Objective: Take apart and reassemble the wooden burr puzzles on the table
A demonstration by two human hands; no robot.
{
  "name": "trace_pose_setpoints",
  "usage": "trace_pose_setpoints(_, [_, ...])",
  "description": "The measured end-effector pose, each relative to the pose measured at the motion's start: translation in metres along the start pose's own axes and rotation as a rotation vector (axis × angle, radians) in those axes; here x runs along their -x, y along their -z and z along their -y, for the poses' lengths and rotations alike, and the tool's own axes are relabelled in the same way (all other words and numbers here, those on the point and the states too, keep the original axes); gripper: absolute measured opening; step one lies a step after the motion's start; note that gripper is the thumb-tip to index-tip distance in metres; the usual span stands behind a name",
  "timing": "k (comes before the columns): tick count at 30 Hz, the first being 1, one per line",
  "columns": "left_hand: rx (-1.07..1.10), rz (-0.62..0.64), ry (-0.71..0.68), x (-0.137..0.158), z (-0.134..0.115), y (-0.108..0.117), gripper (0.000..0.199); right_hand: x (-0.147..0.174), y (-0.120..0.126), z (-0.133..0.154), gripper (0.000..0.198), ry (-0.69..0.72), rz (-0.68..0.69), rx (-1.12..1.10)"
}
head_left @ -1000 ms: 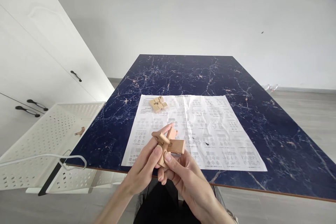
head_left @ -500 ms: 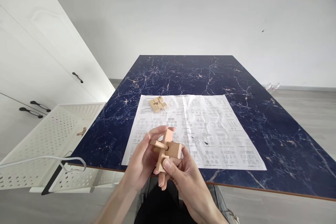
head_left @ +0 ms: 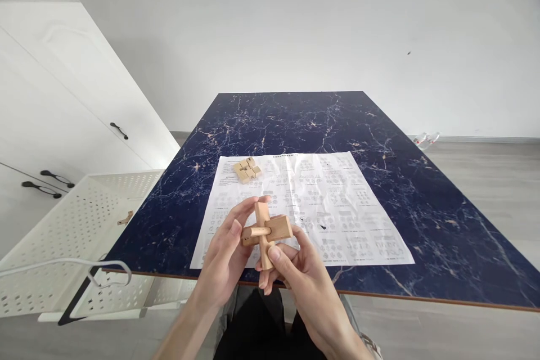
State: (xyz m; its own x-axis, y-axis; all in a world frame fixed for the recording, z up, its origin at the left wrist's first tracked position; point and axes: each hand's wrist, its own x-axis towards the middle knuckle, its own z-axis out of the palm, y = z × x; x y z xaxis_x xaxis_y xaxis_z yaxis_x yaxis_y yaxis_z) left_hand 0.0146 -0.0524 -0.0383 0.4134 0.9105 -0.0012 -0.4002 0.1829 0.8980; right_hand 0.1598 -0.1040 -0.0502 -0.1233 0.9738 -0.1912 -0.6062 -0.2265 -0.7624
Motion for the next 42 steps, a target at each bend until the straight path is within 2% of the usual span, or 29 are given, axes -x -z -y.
trace_pose_setpoints(4, [-0.063,-0.064,-0.05,-0.005,0.001,0.002,0.041,-0.002,0.012,0.011,0.053,0.043,-0.004,0.091])
trace_pose_setpoints(7, [-0.169,-0.162,-0.085,-0.008,0.002,0.01,0.039,-0.007,0.029,0.035,0.055,0.126,-0.048,0.235])
trace_pose_setpoints(11, [-0.45,-0.314,-0.03,-0.007,0.003,0.018,0.034,-0.027,0.069,0.085,0.07,0.262,-0.254,0.531])
trace_pose_setpoints(13, [-0.568,-0.302,-0.018,-0.005,0.004,0.02,0.033,-0.042,0.094,0.109,0.071,0.343,-0.375,0.716])
trace_pose_setpoints(16, [-0.661,-0.22,-0.045,-0.005,0.006,0.021,0.032,-0.065,0.132,0.135,0.066,0.412,-0.518,0.999])
trace_pose_setpoints(20, [-0.688,-0.185,-0.071,-0.007,0.01,0.024,0.031,-0.087,0.167,0.149,0.052,0.391,-0.628,1.296])
trace_pose_setpoints(25, [-0.71,-0.167,-0.058,-0.004,0.009,0.024,0.031,-0.093,0.183,0.152,0.051,0.352,-0.644,1.475])
trace_pose_setpoints(28, [-0.733,-0.16,-0.047,-0.003,0.008,0.021,0.03,-0.087,0.181,0.151,0.053,0.406,-0.77,1.62])
trace_pose_setpoints(30, [-0.751,-0.153,-0.047,-0.003,0.008,0.02,0.029,-0.082,0.176,0.148,0.05,0.497,-0.848,1.678])
trace_pose_setpoints(31, [-0.758,-0.148,-0.048,-0.003,0.008,0.019,0.029,-0.08,0.172,0.145,0.046,0.562,-0.841,1.685])
trace_pose_setpoints(33, [-0.771,-0.145,-0.052,-0.004,0.008,0.018,0.028,-0.078,0.162,0.137,0.037,0.693,-0.736,1.662])
trace_pose_setpoints(34, [-0.776,-0.144,-0.052,-0.004,0.008,0.018,0.027,-0.079,0.157,0.133,0.033,0.75,-0.663,1.645])
trace_pose_setpoints(36, [-0.788,-0.143,-0.052,-0.004,0.007,0.018,0.026,-0.084,0.147,0.124,0.032,0.809,-0.424,1.632])
trace_pose_setpoints(38, [-0.802,-0.139,-0.05,-0.005,0.007,0.018,0.026,-0.093,0.136,0.118,0.032,0.791,-0.151,1.668])
trace_pose_setpoints(39, [-0.809,-0.136,-0.049,-0.005,0.007,0.017,0.025,-0.099,0.132,0.115,0.032,0.773,-0.061,1.691])
trace_pose_setpoints(42, [-0.834,-0.138,-0.049,-0.005,0.006,0.016,0.025,-0.118,0.121,0.109,0.032,0.667,0.086,1.673])
